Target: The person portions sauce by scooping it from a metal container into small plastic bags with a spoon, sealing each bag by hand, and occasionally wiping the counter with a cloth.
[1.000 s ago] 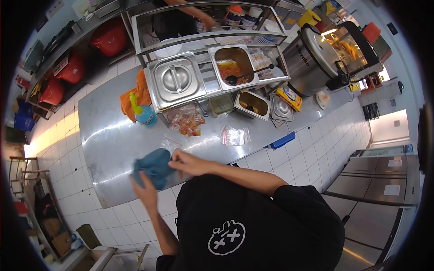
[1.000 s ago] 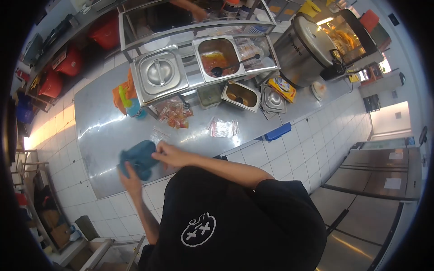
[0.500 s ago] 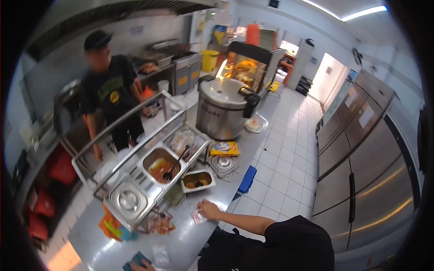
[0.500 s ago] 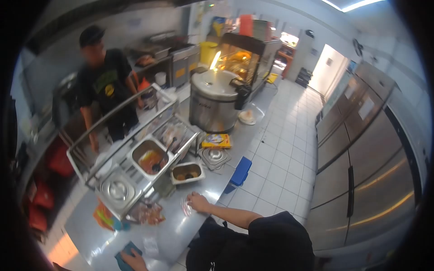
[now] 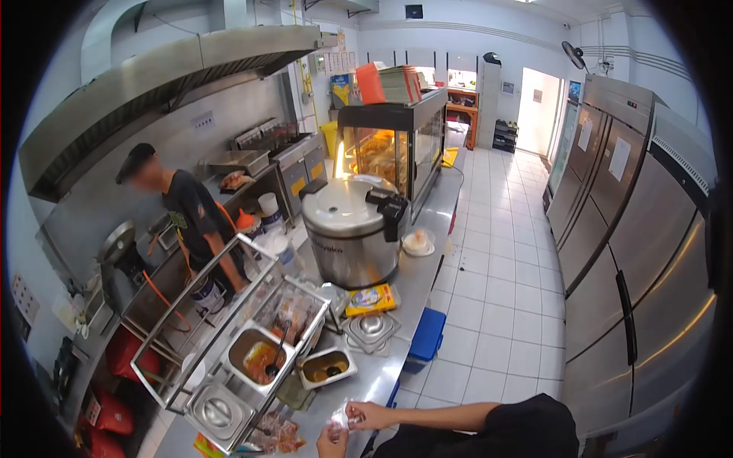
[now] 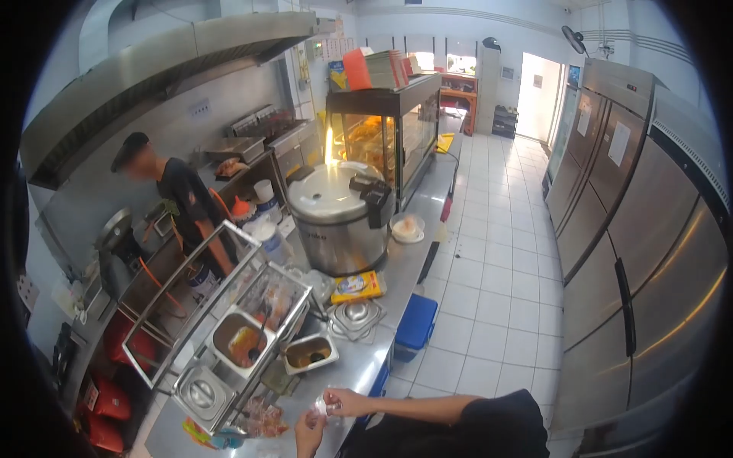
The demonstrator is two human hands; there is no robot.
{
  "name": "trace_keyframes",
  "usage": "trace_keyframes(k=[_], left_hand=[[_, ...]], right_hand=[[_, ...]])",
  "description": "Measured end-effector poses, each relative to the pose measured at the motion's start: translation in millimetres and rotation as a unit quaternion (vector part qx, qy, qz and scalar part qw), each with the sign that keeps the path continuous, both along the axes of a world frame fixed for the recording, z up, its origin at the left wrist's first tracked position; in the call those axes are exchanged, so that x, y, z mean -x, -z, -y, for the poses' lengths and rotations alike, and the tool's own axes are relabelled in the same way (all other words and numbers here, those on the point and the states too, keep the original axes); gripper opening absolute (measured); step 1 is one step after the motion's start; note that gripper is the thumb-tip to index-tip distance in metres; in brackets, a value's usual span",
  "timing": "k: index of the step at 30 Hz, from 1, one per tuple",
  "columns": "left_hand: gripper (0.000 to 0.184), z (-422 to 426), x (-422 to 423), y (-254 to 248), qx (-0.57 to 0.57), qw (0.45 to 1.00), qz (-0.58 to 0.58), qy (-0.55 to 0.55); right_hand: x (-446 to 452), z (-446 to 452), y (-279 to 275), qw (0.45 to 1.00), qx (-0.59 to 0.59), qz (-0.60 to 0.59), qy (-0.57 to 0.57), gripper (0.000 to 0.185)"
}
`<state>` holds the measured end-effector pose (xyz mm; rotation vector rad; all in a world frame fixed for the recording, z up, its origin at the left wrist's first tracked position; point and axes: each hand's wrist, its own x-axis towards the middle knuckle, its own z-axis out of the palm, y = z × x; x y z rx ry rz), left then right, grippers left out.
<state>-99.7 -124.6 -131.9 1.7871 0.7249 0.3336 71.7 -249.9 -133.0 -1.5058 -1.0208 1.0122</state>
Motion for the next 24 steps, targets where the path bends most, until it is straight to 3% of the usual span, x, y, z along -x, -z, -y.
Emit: trace_keyframes(k=[3,8,9,10,12,14,15,17,18,20,21,23,24], left_hand=[[0.026,8,-22,20,0.054,0.996,-0.002,0.065],[0.025,62,-69,-69,0.117,0.984,-0.113,0.074],[0.025,63,-68,-25,0.043,0.991,-0.083,0.097],[0.024,70,-69,-14,0.095,0.988,-0.087,0.086],[0.024,77,-69,22,0.033,0.988,-0.132,0.074],[0.022,89,-85,-11,0.055,0.984,-0.161,0.057],[0.022,96,-85,-24,0.068,0.981,-0.178,0.042],[0.023,94,-71,31,0.131,0.983,-0.123,-0.017],[0.027,98,-52,50,0.159,0.981,-0.093,-0.059],[0.035,104,-57,3,0.206,0.965,-0.107,-0.121],[0.028,107,-54,-6,0.162,0.973,-0.076,-0.144],[0.021,104,-46,-12,0.065,0.982,-0.021,-0.176],[0.021,96,-38,-17,0.076,0.979,-0.038,-0.187]], right_hand=[[-26,31,-2,0.999,0.009,-0.031,0.007,0.024],[-77,75,8,0.999,0.034,0.0,-0.006,0.03],[-83,81,5,0.999,0.034,0.024,-0.011,0.029],[-91,85,6,0.998,0.035,0.047,-0.018,0.028],[-100,88,18,1.0,0.022,0.017,-0.008,0.027],[-103,91,22,0.999,0.028,-0.018,-0.01,0.026],[-105,90,25,0.996,-0.002,0.082,0.034,0.029],[-104,81,27,0.957,-0.079,0.264,0.094,0.036],[-101,78,23,0.954,-0.082,0.278,0.074,0.037],[-104,65,8,0.947,-0.102,0.303,0.025,0.039],[-99,55,-12,0.969,-0.035,0.235,-0.065,0.039],[-82,41,-57,0.958,0.116,0.121,-0.233,0.039],[-71,28,-53,0.955,0.087,0.141,-0.247,0.039]])
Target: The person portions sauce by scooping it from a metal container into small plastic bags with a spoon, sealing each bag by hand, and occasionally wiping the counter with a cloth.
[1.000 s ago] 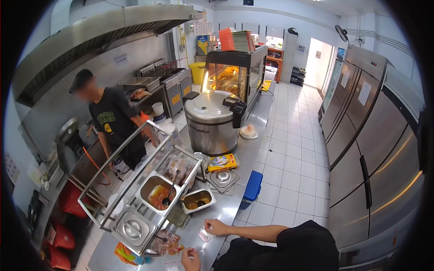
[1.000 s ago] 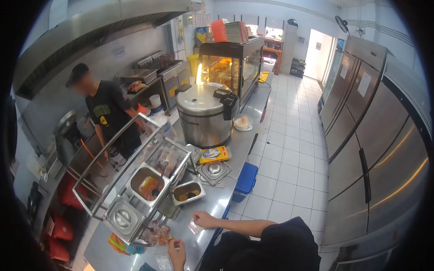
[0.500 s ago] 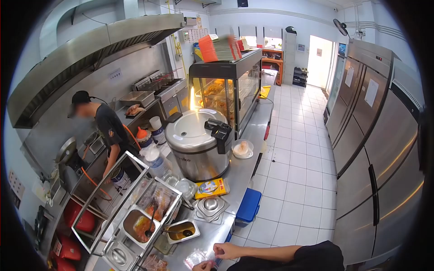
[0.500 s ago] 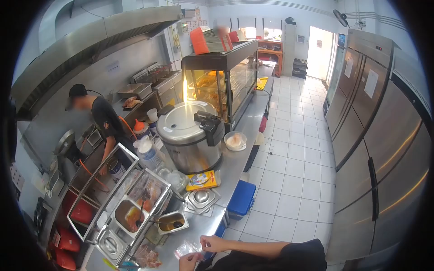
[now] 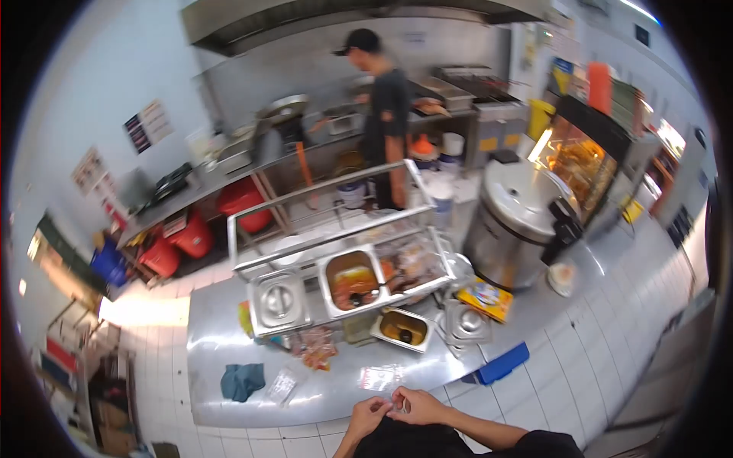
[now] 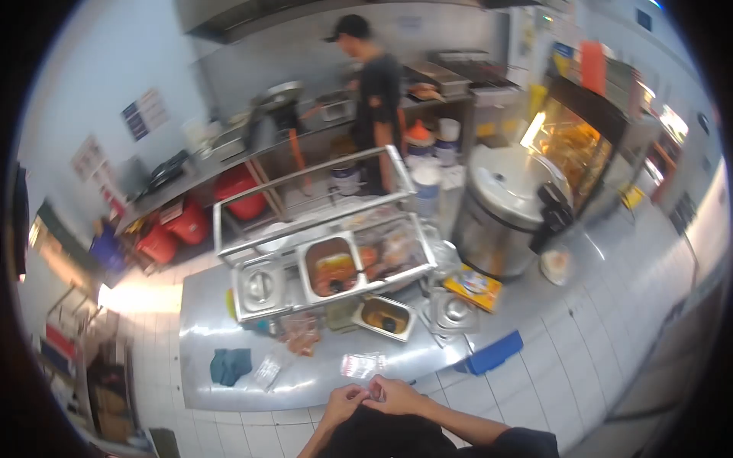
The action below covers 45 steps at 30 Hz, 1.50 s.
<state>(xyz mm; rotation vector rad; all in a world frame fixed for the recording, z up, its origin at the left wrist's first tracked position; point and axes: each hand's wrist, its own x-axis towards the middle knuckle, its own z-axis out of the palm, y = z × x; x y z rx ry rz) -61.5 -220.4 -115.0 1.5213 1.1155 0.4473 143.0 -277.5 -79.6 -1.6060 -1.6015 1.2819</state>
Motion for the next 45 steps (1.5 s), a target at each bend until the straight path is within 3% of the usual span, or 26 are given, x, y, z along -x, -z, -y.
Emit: trace_keyframes(k=[5,8,10,14,18,21,23,26,30,36,39,45], left_hand=[[0.023,-44,32,14,0.047,0.998,0.042,-0.009],[0.022,-65,39,-7,0.045,0.998,0.042,0.004],[0.022,-81,44,3,-0.012,0.999,0.021,0.043],[0.021,-101,48,1,-0.056,0.994,-0.009,0.093],[0.017,-121,55,-1,-0.162,0.964,-0.06,0.2],[0.021,-119,49,-20,-0.141,0.96,-0.047,0.237],[0.022,-123,41,6,-0.14,0.956,0.009,0.257],[0.024,-125,32,10,-0.087,0.96,0.05,0.261],[0.027,-136,26,14,0.044,0.963,-0.001,0.265],[0.022,-148,37,61,0.073,0.964,0.056,0.249],[0.022,-145,40,36,0.006,0.952,0.005,0.306],[0.026,-137,46,45,-0.108,0.953,-0.059,0.275]], right_hand=[[35,-41,16,0.991,-0.105,0.081,-0.025,0.037],[56,-54,10,0.991,-0.093,0.096,-0.004,0.035],[65,-66,4,0.989,-0.059,0.133,0.007,0.033],[78,-71,22,0.981,-0.107,0.147,0.069,0.035],[69,-72,40,0.994,-0.085,0.056,0.044,0.029],[66,-64,39,0.988,-0.12,0.079,0.06,0.022],[74,-56,37,0.98,-0.146,0.094,0.101,0.018],[73,-57,32,0.98,-0.094,0.15,0.091,0.021],[72,-63,26,0.985,-0.105,0.073,0.117,0.027],[70,-72,43,0.986,-0.121,0.012,0.117,0.028],[66,-75,40,0.988,-0.118,0.076,0.067,0.031],[51,-81,36,0.977,-0.119,0.164,0.061,0.032]])
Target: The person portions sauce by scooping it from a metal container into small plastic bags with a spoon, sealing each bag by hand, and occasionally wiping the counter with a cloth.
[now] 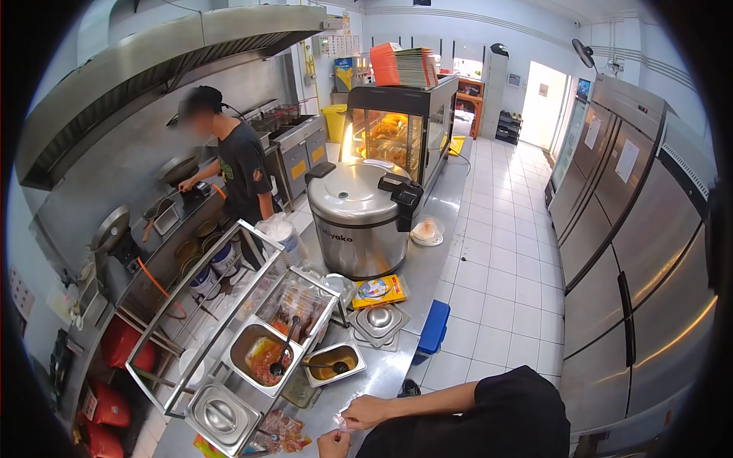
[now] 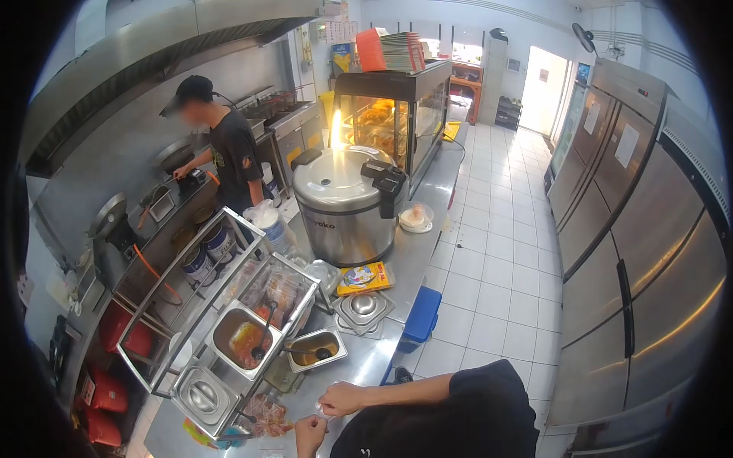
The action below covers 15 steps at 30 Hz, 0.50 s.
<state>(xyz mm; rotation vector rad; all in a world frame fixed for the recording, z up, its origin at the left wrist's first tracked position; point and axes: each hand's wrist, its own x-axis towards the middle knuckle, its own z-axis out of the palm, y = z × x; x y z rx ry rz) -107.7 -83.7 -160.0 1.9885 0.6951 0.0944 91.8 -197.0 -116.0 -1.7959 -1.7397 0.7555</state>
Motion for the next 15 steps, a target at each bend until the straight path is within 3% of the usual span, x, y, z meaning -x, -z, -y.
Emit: trace_keyframes(k=[3,6,9,12,15], left_hand=[[0.02,3,-1,9,0.02,0.998,-0.015,-0.058],[0.015,19,-13,8,0.15,0.966,0.058,-0.204],[0.02,25,-12,7,-0.099,0.983,0.022,-0.153],[0.019,19,-7,10,-0.11,0.977,-0.009,-0.185],[0.019,19,-10,8,-0.049,0.989,0.03,-0.137]], right_hand=[[4,-2,6,0.998,-0.033,0.023,-0.038,0.031],[8,2,2,0.994,-0.081,0.019,-0.065,0.03],[13,5,4,0.996,-0.058,0.055,-0.044,0.03],[11,5,0,0.994,0.013,0.106,-0.022,0.032],[18,7,-14,0.988,0.079,0.133,-0.012,0.036]])
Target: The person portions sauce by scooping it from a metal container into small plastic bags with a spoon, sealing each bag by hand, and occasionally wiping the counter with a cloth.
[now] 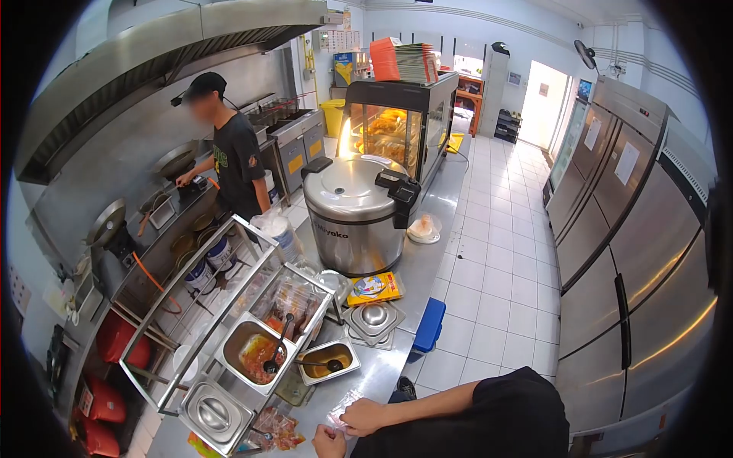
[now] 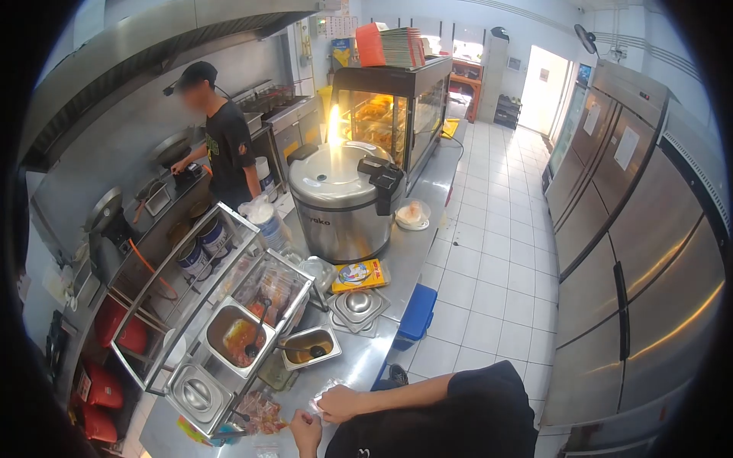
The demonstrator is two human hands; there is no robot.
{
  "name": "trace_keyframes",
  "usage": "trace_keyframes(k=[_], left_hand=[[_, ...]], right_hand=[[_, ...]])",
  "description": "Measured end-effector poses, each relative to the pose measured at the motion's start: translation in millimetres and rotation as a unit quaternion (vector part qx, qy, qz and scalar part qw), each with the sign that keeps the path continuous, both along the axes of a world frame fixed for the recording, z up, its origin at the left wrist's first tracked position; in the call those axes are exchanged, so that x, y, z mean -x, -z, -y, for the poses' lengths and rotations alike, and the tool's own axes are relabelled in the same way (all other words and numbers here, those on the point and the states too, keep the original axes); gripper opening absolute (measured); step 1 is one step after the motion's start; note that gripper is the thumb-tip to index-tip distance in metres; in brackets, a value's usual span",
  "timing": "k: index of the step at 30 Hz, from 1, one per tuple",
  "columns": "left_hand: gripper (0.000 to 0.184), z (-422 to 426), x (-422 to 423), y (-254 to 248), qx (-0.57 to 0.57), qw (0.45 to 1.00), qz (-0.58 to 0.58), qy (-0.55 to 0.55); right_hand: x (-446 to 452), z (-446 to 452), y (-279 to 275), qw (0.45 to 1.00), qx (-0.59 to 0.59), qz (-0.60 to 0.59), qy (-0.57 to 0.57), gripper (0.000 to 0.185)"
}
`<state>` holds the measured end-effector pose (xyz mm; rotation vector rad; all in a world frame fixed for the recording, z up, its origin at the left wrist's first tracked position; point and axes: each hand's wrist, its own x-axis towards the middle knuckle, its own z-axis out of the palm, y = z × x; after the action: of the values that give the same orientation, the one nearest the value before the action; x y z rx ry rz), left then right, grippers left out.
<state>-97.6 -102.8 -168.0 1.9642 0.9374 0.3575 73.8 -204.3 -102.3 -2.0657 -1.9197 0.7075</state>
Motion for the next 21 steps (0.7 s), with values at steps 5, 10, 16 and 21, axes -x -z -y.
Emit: trace_keyframes(k=[5,10,16,21], left_hand=[[0.019,0,-1,-4,0.039,0.999,-0.013,0.006],[0.033,6,-3,-30,-0.079,0.997,-0.005,-0.012],[0.065,15,-13,-98,-0.24,0.96,0.066,0.126],[0.064,20,-16,-77,-0.237,0.962,0.069,0.119]], right_hand=[[5,-8,-6,0.995,0.035,-0.021,0.086,0.034],[-7,-22,-4,0.987,0.053,-0.04,0.145,0.036],[-19,-23,-15,0.981,0.08,-0.145,0.097,0.037],[-17,-20,-20,0.973,0.077,-0.212,0.036,0.04]])
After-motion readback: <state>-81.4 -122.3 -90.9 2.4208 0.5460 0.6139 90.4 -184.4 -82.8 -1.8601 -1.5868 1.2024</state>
